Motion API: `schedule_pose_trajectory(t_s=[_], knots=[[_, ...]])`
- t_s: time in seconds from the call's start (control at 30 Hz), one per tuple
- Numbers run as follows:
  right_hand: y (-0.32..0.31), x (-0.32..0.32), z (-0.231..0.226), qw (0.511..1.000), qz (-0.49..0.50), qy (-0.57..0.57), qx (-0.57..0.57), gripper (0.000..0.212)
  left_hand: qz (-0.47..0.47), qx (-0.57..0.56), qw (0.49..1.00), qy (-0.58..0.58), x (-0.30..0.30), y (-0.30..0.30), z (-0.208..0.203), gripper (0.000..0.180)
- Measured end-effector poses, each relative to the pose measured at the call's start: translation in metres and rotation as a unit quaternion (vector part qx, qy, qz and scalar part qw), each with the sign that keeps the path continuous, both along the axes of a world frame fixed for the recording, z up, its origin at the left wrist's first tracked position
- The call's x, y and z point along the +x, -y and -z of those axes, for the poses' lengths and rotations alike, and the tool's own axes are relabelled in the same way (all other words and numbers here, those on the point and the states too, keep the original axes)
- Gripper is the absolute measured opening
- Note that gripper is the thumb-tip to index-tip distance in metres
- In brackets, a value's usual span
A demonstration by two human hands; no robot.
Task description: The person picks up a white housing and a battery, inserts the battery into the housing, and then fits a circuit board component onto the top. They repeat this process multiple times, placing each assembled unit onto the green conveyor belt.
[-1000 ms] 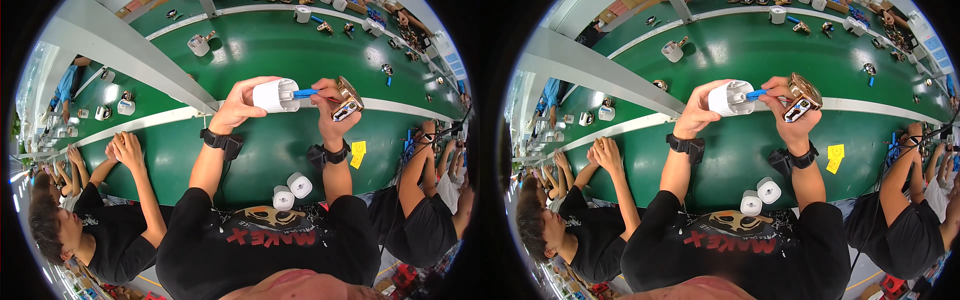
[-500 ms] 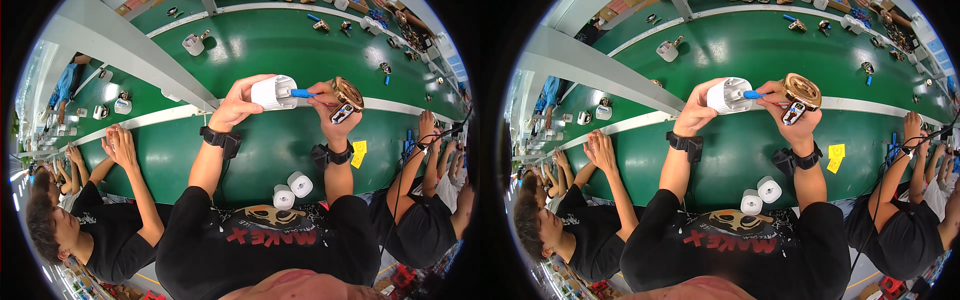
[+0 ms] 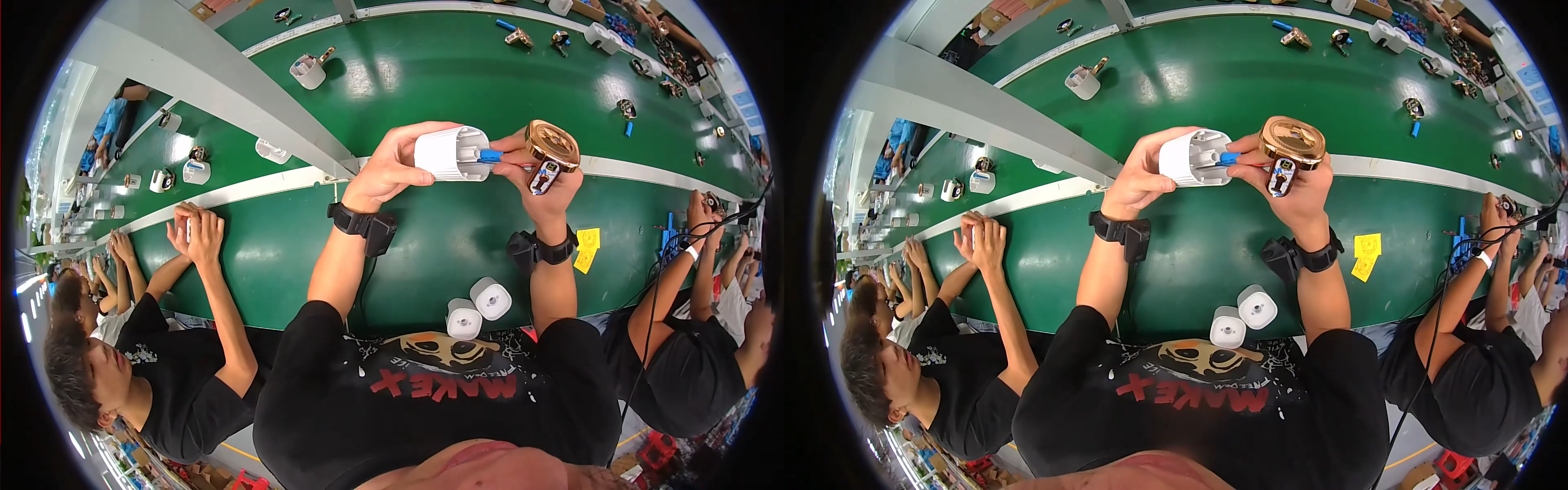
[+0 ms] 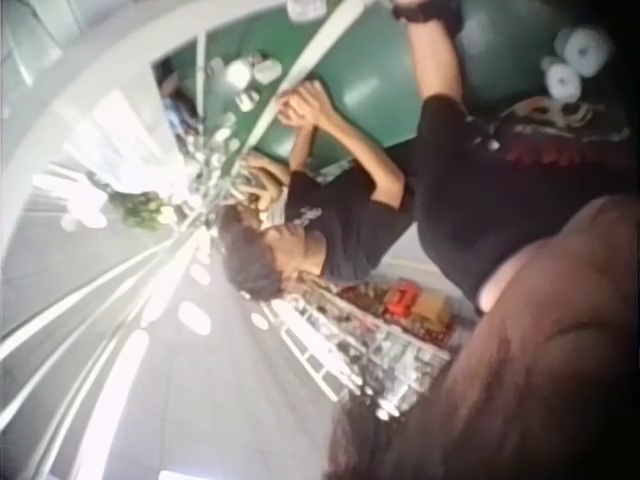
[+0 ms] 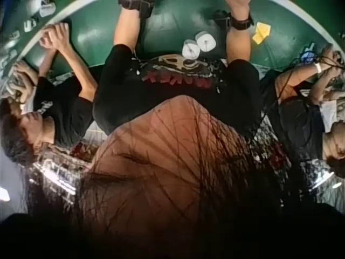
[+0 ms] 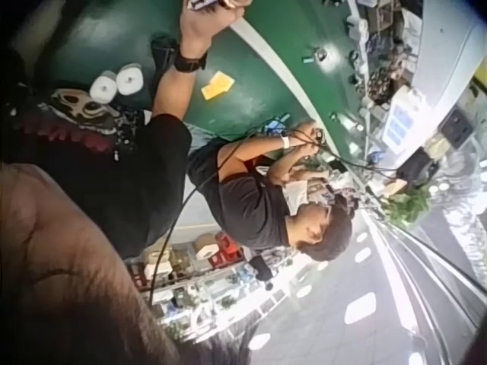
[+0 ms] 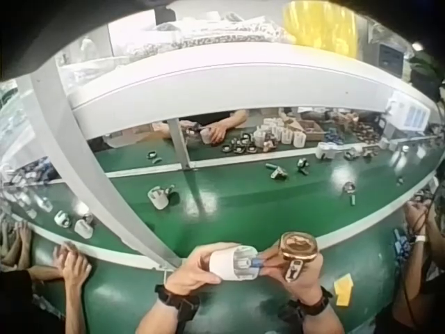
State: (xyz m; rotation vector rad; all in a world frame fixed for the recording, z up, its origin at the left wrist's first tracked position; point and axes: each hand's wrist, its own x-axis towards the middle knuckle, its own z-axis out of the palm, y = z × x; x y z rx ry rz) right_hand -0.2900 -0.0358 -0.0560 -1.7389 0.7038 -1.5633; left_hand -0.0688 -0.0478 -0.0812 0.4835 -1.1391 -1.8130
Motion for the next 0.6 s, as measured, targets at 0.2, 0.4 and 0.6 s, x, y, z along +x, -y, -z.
schedule_pose_trajectory(t_s=[0.2, 0.4, 0.6], knots=[[0.005, 0.007, 0.006, 0.999, -0.018, -0.048, -0.008, 0.024, -0.004, -0.002, 1.000, -0.003, -0.001, 0.000, -0.003, 0.079], [0.005, 0.014, 0.006, 0.997, -0.043, -0.051, -0.034, 0.050, -0.011, 0.009, 0.997, -0.078, 0.001, 0.002, 0.006, 0.078], [0.015, 0.027, 0.017, 0.987, 0.011, -0.109, -0.119, 0.081, 0.000, 0.022, 0.992, -0.126, -0.007, -0.001, 0.001, 0.083]])
